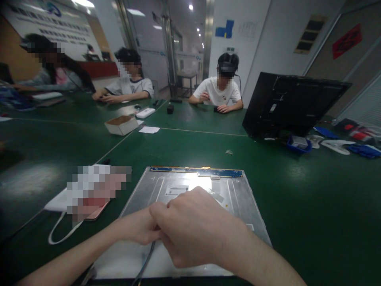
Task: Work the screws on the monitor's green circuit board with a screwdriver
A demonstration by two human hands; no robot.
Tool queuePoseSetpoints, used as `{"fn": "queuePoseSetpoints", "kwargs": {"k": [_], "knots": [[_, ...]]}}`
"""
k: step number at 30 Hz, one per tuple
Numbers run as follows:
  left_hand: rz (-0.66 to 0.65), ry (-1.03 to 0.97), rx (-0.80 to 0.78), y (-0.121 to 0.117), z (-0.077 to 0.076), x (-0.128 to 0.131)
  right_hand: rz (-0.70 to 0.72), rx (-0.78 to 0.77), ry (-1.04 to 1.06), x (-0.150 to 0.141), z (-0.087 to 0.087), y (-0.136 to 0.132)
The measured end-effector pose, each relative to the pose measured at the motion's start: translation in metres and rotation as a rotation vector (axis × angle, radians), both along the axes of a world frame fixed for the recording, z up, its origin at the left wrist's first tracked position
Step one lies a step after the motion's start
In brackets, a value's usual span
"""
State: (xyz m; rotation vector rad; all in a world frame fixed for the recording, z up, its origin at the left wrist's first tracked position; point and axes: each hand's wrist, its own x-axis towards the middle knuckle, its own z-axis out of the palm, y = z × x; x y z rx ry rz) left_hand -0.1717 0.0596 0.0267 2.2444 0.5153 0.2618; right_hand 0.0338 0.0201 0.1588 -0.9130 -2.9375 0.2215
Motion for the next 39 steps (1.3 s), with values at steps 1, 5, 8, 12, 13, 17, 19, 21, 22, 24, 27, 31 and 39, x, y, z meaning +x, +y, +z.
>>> {"fn": "queuePoseSetpoints", "kwargs": {"k": [1, 5, 8, 12, 13, 17, 19, 21, 22, 24, 27, 31, 39], "knots": [[0.001, 0.001, 0.0, 0.0, -0.001, 0.0, 0.001, -0.005, -0.002, 0.001, 0.001, 0.0], [0.001, 0.006, -0.016, 0.001, -0.001, -0.002, -0.014, -0.021, 0.006, 0.005, 0.007, -0.001], [0.029, 0.031, -0.028, 0.0, -0.002, -0.003, -0.03, -0.02, 0.013, 0.008, 0.009, 0.0], [0.062, 0.037, -0.038, -0.001, 0.0, -0.003, -0.046, -0.002, 0.023, 0.011, 0.01, 0.001], [0.055, 0.037, -0.044, -0.001, 0.001, -0.003, -0.054, 0.001, 0.03, 0.012, 0.011, 0.001], [0.045, 0.039, -0.085, 0.0, 0.007, -0.004, -0.109, -0.012, 0.088, 0.026, 0.016, 0.004], [0.102, 0.004, -0.073, 0.0, 0.008, -0.005, -0.168, -0.016, 0.182, 0.037, 0.016, 0.007], [0.202, -0.058, -0.029, 0.003, 0.007, -0.007, -0.259, -0.009, 0.298, 0.051, 0.013, 0.013], [0.257, -0.087, -0.004, 0.006, 0.007, -0.007, -0.321, 0.012, 0.356, 0.059, 0.008, 0.017], [0.359, -0.119, 0.039, 0.012, 0.006, -0.007, -0.464, 0.024, 0.398, 0.076, -0.007, 0.027], [0.468, -0.065, 0.117, 0.024, 0.008, -0.004, -0.635, -0.043, 0.502, 0.102, -0.043, 0.048], [0.518, 0.059, 0.257, 0.038, 0.01, 0.008, -0.721, -0.329, 0.812, 0.129, -0.095, 0.074], [0.48, 0.283, 0.39, 0.051, 0.003, 0.045, -0.737, -0.521, 1.059, 0.131, -0.134, 0.089]]}}
